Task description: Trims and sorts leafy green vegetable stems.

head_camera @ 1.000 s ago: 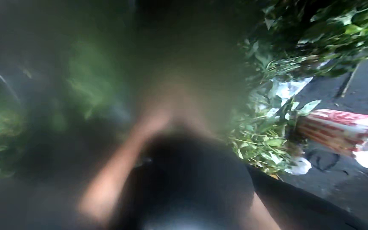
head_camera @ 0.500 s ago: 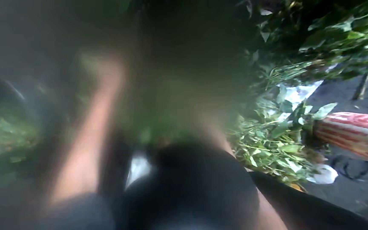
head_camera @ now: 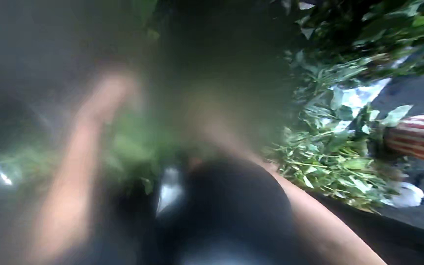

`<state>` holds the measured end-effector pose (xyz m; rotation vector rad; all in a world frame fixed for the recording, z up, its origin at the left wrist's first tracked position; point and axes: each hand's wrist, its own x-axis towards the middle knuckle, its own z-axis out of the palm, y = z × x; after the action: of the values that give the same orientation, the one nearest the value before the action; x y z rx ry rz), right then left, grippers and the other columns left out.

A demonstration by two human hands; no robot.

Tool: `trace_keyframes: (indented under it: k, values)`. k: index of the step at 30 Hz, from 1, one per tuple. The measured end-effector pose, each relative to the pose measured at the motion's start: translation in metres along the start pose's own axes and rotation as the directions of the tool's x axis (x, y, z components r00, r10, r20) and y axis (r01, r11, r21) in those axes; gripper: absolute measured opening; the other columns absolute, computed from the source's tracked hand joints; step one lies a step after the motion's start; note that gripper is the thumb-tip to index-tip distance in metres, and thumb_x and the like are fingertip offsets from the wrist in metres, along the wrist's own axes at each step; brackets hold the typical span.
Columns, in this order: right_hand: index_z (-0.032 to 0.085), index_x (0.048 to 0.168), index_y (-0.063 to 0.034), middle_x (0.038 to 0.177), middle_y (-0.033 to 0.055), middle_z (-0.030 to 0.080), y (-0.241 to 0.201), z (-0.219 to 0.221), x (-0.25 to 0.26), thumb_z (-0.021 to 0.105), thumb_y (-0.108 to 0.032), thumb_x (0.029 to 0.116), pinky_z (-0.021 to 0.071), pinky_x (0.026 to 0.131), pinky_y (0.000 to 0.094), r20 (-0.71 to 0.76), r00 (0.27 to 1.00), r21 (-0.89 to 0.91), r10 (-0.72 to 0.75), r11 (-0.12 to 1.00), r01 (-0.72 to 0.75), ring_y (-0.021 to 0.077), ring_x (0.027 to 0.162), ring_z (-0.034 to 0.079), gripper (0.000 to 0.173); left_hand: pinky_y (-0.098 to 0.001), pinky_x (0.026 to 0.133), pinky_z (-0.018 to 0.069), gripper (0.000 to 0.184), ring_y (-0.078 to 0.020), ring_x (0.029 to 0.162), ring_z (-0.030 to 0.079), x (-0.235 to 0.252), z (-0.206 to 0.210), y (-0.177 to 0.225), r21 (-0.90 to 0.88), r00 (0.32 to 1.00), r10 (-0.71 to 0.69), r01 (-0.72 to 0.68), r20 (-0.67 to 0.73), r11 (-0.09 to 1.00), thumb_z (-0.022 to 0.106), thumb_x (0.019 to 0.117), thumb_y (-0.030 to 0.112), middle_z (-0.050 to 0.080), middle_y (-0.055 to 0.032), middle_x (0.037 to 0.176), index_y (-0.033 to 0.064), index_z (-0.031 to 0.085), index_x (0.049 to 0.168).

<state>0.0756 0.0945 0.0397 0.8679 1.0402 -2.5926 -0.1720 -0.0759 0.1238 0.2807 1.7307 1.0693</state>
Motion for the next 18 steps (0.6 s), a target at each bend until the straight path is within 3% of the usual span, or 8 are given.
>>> trace_keyframes:
  k: [4, 7, 9, 12, 14, 16, 17, 18]
  values:
    - [0.052, 0.135, -0.0075, 0.107, 0.0115, 0.073, -0.030, 0.005, -0.010, 0.054, -0.018, 0.1072, 0.0624, 0.071, 0.0339, -0.159, 0.987, -0.016, 0.020, 1.000, -0.022, 0.0194, 0.083, 0.073, 0.029, -0.0253, 0.063, 0.0569, 0.034, -0.0102, 0.069, 0.063, 0.029, 0.054, -0.002, 0.109, 0.980, -0.026, 0.005, 0.199, 0.994, 0.048, 0.1070, 0.023, 0.066, -0.0026, 0.088, 0.0123, 0.054, 0.139]
    - [0.051, 0.140, -0.0017, 0.115, 0.0195, 0.070, -0.032, -0.045, 0.002, 0.059, -0.021, 0.1046, 0.0650, 0.076, 0.0475, -0.047, 0.991, 0.018, -0.122, 0.992, 0.123, 0.0310, 0.092, 0.074, 0.041, -0.0269, 0.062, 0.0560, 0.064, -0.0126, 0.070, 0.062, 0.040, 0.092, 0.030, 0.172, 0.943, 0.008, -0.069, 0.333, 0.983, 0.051, 0.1056, 0.020, 0.066, -0.0061, 0.099, 0.0305, 0.026, 0.163]
    - [0.052, 0.138, -0.0012, 0.117, 0.0205, 0.069, -0.060, -0.076, -0.015, 0.060, -0.022, 0.1039, 0.0651, 0.074, 0.0491, -0.105, 0.983, -0.055, -0.148, 0.988, 0.143, 0.0325, 0.092, 0.074, 0.040, -0.0241, 0.061, 0.0533, 0.058, -0.0097, 0.069, 0.059, 0.041, 0.124, 0.064, 0.229, 0.934, 0.015, -0.103, 0.358, 0.968, 0.045, 0.1077, 0.021, 0.065, -0.0032, 0.099, 0.0329, 0.028, 0.162]
    - [0.058, 0.132, -0.0073, 0.114, 0.0151, 0.069, -0.130, -0.092, -0.084, 0.056, -0.019, 0.1058, 0.0610, 0.082, 0.0472, -0.416, 0.909, -0.105, 0.024, 0.992, -0.074, 0.0290, 0.093, 0.071, 0.029, -0.0223, 0.054, 0.0504, 0.051, -0.0079, 0.063, 0.056, 0.032, 0.175, 0.116, 0.307, 0.934, 0.071, -0.186, 0.350, 0.933, 0.041, 0.1100, 0.024, 0.059, 0.0010, 0.085, 0.0337, 0.034, 0.159]
    - [0.054, 0.136, 0.0018, 0.115, 0.0228, 0.069, -0.125, -0.153, -0.126, 0.054, -0.017, 0.1052, 0.0644, 0.078, 0.0472, -0.275, 0.945, -0.110, -0.177, 0.982, 0.152, 0.0318, 0.094, 0.074, 0.036, -0.0244, 0.054, 0.0498, 0.049, -0.0091, 0.063, 0.055, 0.030, 0.207, 0.142, 0.340, 0.917, 0.133, -0.270, 0.377, 0.901, 0.045, 0.1093, 0.025, 0.057, 0.0013, 0.083, 0.0336, 0.038, 0.157]
    - [0.055, 0.134, 0.0001, 0.112, 0.0187, 0.068, -0.136, -0.166, -0.178, 0.049, -0.014, 0.1075, 0.0619, 0.084, 0.0455, -0.442, 0.892, -0.037, -0.098, 0.995, 0.091, 0.0284, 0.096, 0.072, 0.031, -0.0241, 0.057, 0.0516, 0.049, -0.0080, 0.066, 0.057, 0.033, 0.238, 0.161, 0.390, 0.881, 0.137, -0.335, 0.453, 0.858, 0.046, 0.1093, 0.025, 0.058, 0.0025, 0.085, 0.0335, 0.038, 0.157]
    - [0.058, 0.130, -0.0064, 0.109, 0.0128, 0.067, -0.148, -0.161, -0.198, 0.047, -0.015, 0.1082, 0.0579, 0.089, 0.0437, -0.606, 0.793, 0.070, 0.060, 0.997, -0.022, 0.0250, 0.096, 0.069, 0.026, -0.0228, 0.057, 0.0525, 0.048, -0.0065, 0.066, 0.058, 0.037, 0.254, 0.168, 0.409, 0.853, 0.137, -0.376, 0.504, 0.831, 0.046, 0.1088, 0.024, 0.058, 0.0039, 0.085, 0.0321, 0.039, 0.156]
    - [0.055, 0.134, -0.0007, 0.110, 0.0160, 0.069, -0.121, -0.195, -0.214, 0.050, -0.016, 0.1077, 0.0616, 0.085, 0.0435, -0.532, 0.841, 0.056, -0.092, 0.988, 0.143, 0.0263, 0.096, 0.072, 0.031, -0.0229, 0.058, 0.0538, 0.047, -0.0064, 0.066, 0.059, 0.042, 0.272, 0.174, 0.433, 0.832, 0.120, -0.400, 0.542, 0.808, 0.047, 0.1086, 0.024, 0.059, 0.0035, 0.085, 0.0309, 0.041, 0.154]
